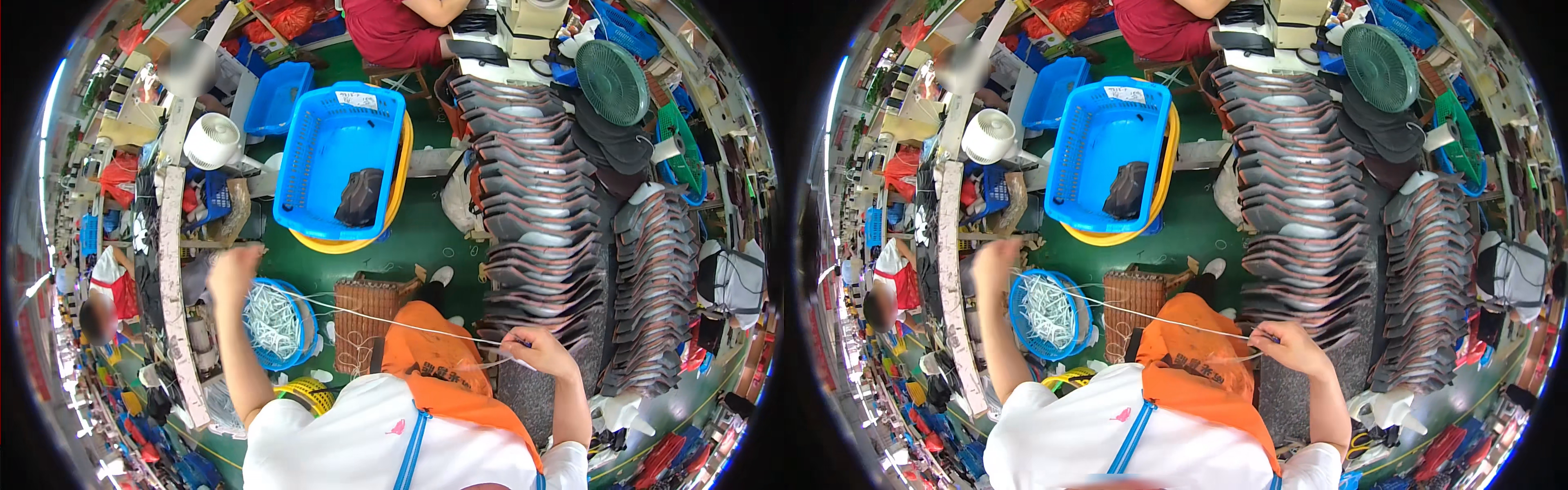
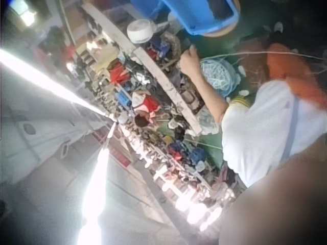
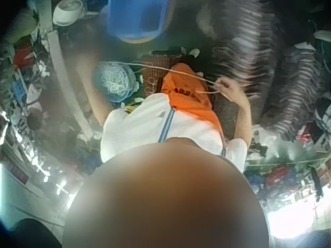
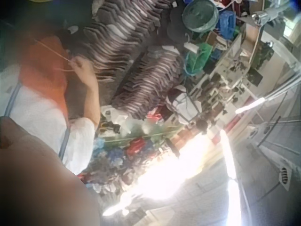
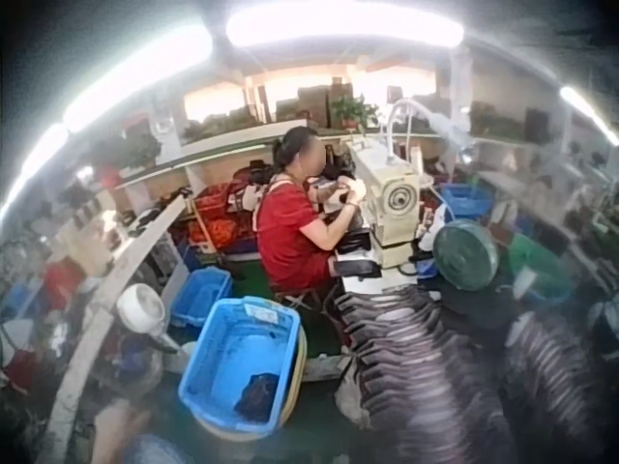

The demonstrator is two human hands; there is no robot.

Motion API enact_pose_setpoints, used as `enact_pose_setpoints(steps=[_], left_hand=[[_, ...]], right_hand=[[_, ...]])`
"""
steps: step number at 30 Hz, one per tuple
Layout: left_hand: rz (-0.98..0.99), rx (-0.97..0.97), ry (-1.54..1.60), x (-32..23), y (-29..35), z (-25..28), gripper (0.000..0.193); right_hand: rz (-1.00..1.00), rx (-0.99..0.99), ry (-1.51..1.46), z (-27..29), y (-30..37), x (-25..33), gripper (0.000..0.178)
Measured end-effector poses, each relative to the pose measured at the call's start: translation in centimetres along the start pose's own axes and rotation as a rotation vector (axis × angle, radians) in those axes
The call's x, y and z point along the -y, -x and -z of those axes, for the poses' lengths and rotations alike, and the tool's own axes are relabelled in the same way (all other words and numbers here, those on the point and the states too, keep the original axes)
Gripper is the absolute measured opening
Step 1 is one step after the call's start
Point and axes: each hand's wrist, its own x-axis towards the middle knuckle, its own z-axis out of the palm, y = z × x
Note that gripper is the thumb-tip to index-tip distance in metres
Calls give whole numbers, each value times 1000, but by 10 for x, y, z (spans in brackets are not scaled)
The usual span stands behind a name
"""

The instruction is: Stack and organize shoe components on a workstation table.

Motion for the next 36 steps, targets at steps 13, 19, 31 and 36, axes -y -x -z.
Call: enact_pose_setpoints(steps=[13,19,31,36], left_hand=[[-264,-535,-288,27,9,-63,39],[-1173,1034,1014,-178,229,-85,55],[-872,1010,982,-250,260,-182,13],[-852,927,805,-272,270,-212,29]], right_hand=[[-112,-260,-100,-83,111,-61,16],[132,-453,50,-115,98,-33,23],[-171,-956,-601,-74,137,-150,18],[-279,-1149,25,-28,128,-210,17]])
